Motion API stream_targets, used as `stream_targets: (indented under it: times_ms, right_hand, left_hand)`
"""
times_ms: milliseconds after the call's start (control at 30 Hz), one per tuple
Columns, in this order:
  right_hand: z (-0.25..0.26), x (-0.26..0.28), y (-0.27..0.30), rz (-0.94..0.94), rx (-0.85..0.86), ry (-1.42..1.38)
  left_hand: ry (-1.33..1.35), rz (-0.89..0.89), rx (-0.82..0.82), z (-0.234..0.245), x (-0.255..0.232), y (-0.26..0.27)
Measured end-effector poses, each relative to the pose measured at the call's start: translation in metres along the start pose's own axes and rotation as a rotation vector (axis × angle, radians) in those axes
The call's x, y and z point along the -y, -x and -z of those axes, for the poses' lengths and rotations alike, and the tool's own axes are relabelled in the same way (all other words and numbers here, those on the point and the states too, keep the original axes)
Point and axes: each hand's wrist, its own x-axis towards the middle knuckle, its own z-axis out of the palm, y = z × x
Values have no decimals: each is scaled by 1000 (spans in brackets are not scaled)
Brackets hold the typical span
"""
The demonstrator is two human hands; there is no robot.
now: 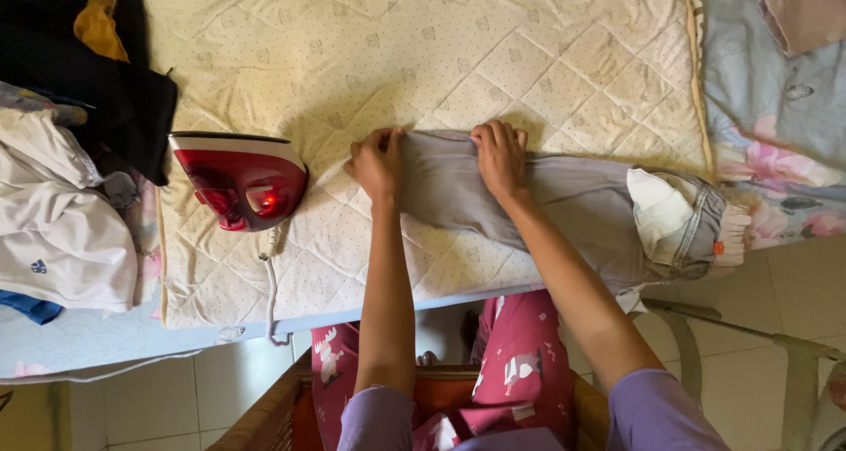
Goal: The person irons a pair of light-colored pants on a bed used as an ironing surface. They smooth the fabric, use a red iron to press each leg, flip the pants, and continue ironing the other side before folding them.
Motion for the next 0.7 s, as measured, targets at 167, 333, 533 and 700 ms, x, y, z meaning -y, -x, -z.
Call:
stream_targets:
  times_ms: [167,333,533,700]
  right_hand:
    - [-13,-8,7,40,-54,77]
    - [4,-4,38,159,99,-51]
    - [47,12,68,55,219,-87]
    - [62,11,76,22,277,-165]
  left_hand:
    - [-47,-91,-154,-18,14,8]
    - [-78,-201,-248,-20,13,7]
    - [-112,-135,-207,-20,12,8]
    - [-43,-104,-8,-5,10,-1]
